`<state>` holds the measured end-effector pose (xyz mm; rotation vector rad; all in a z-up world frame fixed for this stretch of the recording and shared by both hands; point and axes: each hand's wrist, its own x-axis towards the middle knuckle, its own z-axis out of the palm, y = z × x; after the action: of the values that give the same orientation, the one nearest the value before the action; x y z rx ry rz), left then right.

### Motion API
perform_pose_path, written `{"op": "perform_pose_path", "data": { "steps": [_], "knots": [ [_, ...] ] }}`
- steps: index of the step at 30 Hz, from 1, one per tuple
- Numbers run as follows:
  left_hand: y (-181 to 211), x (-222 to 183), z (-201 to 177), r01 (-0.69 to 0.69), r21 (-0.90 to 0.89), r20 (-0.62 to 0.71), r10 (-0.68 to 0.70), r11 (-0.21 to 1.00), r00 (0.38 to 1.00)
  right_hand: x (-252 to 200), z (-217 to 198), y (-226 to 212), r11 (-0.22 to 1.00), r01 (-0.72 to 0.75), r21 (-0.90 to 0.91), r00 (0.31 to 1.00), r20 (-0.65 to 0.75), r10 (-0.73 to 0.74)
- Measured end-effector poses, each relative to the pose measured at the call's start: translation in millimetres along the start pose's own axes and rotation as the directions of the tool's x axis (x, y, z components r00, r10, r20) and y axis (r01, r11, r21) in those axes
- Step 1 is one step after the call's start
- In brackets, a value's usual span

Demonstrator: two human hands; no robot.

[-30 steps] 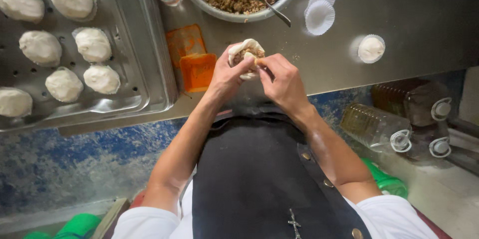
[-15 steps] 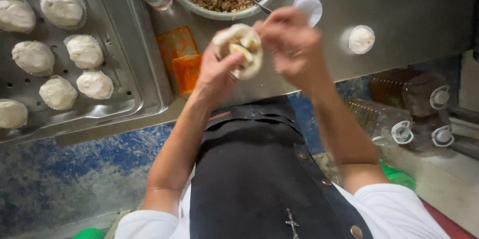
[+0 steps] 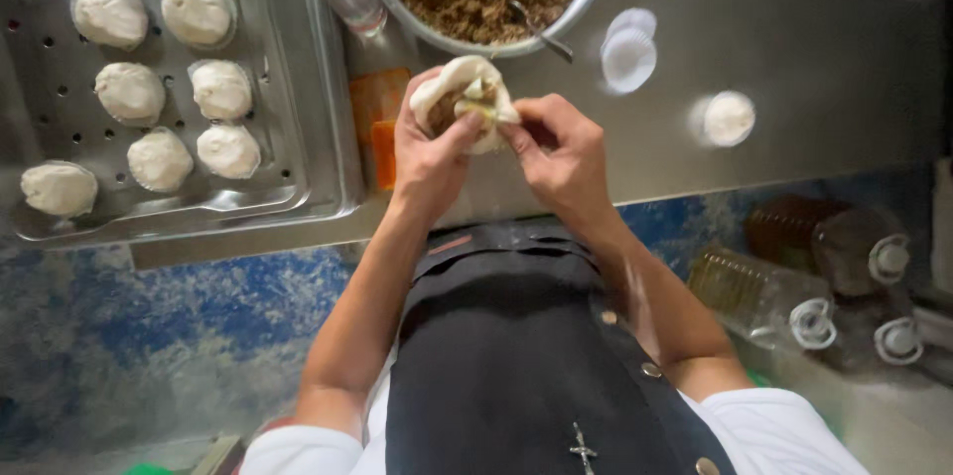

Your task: The person prepares siopao by filling flattened dough with meat and egg, folding the dough to seal it, placing the buns into individual liners, and arranging them on a steamer tray.

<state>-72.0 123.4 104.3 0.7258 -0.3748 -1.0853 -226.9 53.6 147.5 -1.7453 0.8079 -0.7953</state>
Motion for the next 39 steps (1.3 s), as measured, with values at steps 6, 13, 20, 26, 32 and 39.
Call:
{"op": "perform_pose_path", "data": {
  "steps": [6, 13, 20, 26, 32, 39],
  "knots": [
    [-8, -21, 21, 0.022, 0.126, 0.048, -0.028, 0.992, 0.998, 2, -41, -6, 0.914, -0.243, 0.326, 0.955, 0.247, 0.166],
    [-16, -47, 59, 0.044, 0.406, 0.029, -0.061, 0.913, 0.998, -25, -77, -8, 0.807, 0.526, -0.269, 0.849, 0.215, -0.482],
    [-26, -73, 107, 0.139, 0.523, 0.036, -0.184, 0.841, 0.982, -38, -126, -12, 0.996, -0.001, 0.086, 0.947, 0.321, -0.027],
    [-32, -85, 132, 0.022, 0.723, 0.090, -0.125, 0.691, 0.988, -57, -147, -14, 0.867, 0.484, -0.120, 0.842, 0.333, -0.424],
    [-44, -81, 149, 0.074, 0.850, 0.071, -0.252, 0.522, 0.965, -58, -170, -9, 0.835, 0.528, -0.156, 0.790, 0.450, -0.416],
    [-63, -76, 132, -0.140, 0.453, 0.201, 0.052, 0.881, 0.978, -65, -178, -6, 0.922, 0.314, -0.226, 0.904, 0.367, -0.219]
  ]
}}
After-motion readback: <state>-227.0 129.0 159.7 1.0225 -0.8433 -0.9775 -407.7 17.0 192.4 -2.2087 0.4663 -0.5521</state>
